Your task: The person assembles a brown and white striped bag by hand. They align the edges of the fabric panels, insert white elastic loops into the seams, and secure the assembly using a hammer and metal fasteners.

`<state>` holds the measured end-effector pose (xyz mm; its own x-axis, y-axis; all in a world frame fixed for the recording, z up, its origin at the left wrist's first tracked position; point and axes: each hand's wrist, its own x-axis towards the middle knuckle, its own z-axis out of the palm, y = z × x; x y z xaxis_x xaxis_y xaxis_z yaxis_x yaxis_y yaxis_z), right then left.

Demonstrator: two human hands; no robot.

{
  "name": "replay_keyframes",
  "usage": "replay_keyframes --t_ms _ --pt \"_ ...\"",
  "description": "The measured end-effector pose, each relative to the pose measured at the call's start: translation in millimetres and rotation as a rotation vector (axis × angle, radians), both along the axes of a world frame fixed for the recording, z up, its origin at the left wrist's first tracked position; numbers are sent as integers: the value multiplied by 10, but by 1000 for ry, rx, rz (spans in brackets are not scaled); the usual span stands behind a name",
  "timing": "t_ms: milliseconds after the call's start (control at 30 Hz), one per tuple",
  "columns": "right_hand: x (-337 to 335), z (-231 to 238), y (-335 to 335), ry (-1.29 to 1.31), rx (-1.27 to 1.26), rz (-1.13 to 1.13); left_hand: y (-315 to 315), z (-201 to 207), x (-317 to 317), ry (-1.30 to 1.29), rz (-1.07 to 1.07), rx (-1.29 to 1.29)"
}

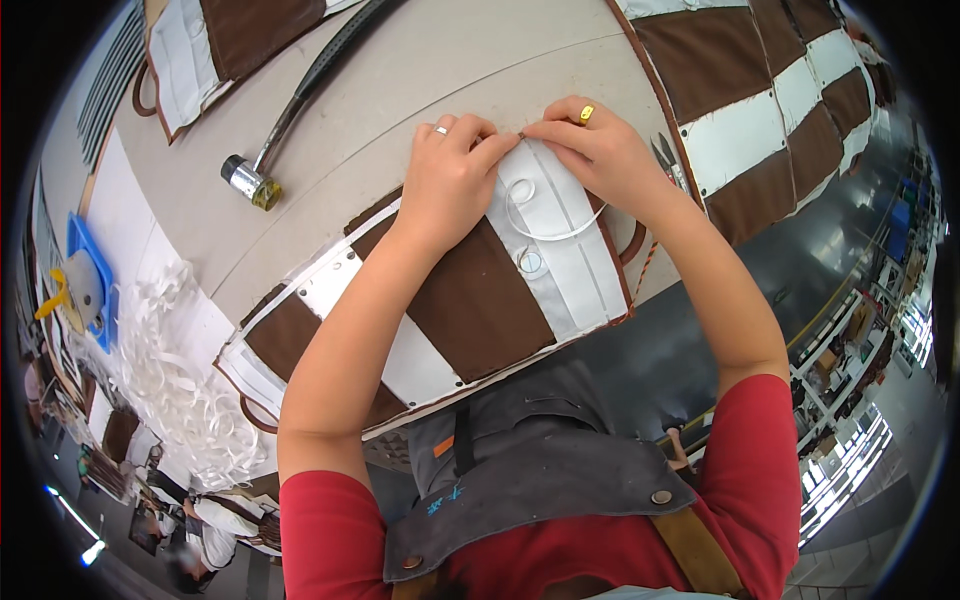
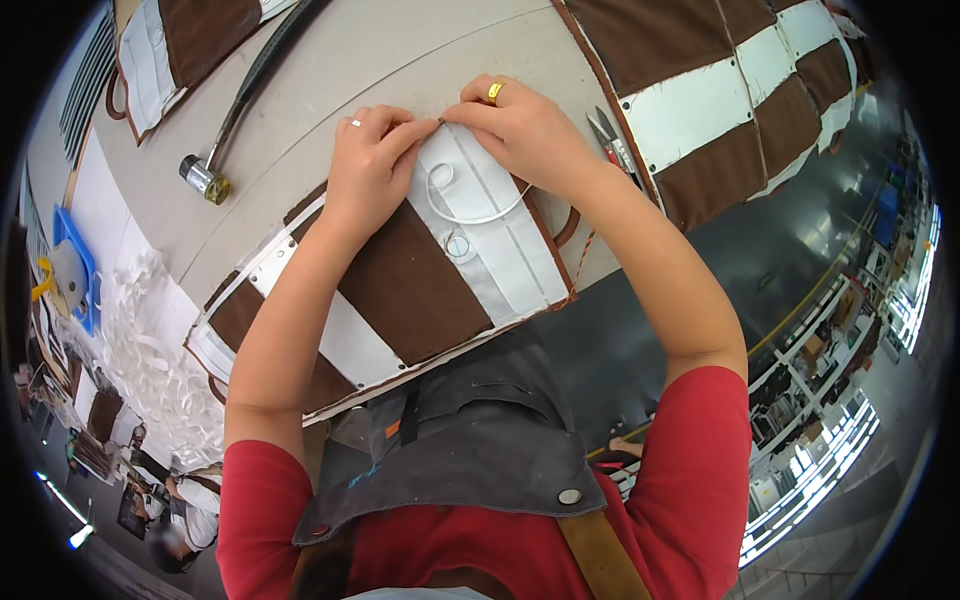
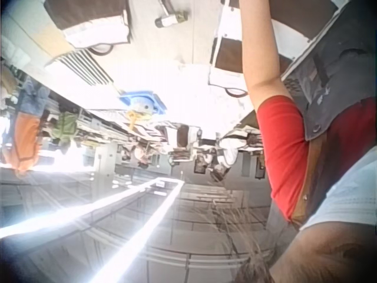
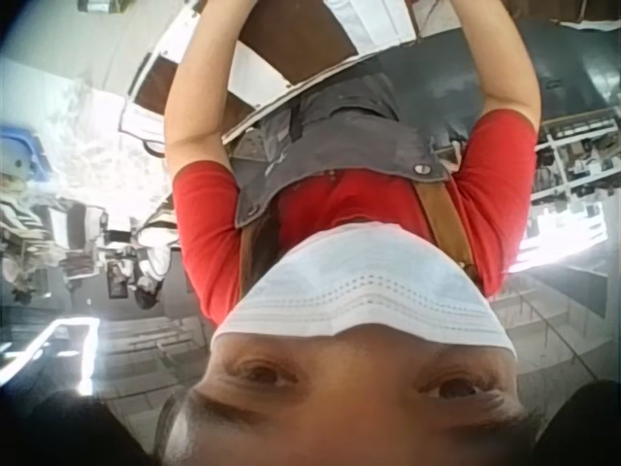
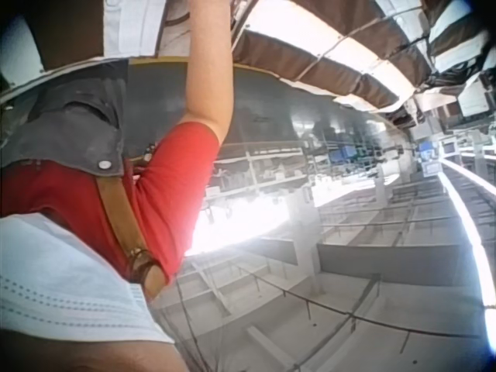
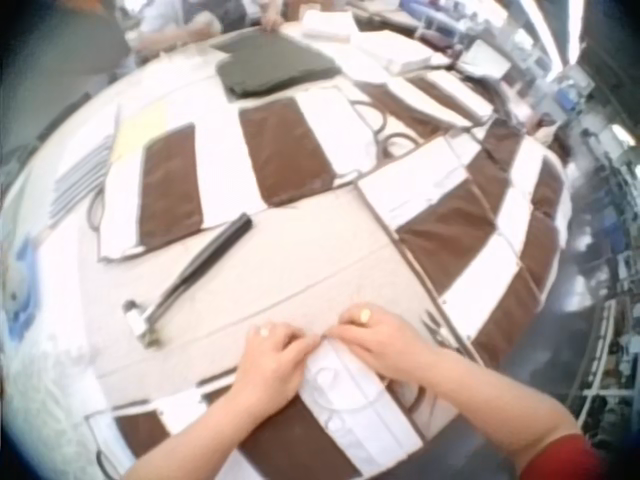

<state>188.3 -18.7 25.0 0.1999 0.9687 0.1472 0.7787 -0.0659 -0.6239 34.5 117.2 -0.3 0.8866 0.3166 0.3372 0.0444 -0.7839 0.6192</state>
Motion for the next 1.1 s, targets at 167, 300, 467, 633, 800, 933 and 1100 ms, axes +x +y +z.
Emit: replay_keyframes --t_ms 167,300,467,633,800,933,1100 --pt "-61 22 -31 -205 -6 58 -17 -9 -18 48 -18 85" --pt "-93 93 13 30 -33 -12 -32 2 -30 70 5 70" --pt "-130 51 -22 38 -19 -39 22 130 -51 124 93 -116" --pt "-115 76 25 -57 16 38 85 147 -105 204 144 -275" --pt "-129 106 3 -248 -17 106 55 136 -99 179 176 -277" --pt "-188 93 -7 -415 -54 94 95 140 -142 172 99 -194" --pt "-210 119 -8 -446 -81 123 152 96 -192 71 -31 -19"
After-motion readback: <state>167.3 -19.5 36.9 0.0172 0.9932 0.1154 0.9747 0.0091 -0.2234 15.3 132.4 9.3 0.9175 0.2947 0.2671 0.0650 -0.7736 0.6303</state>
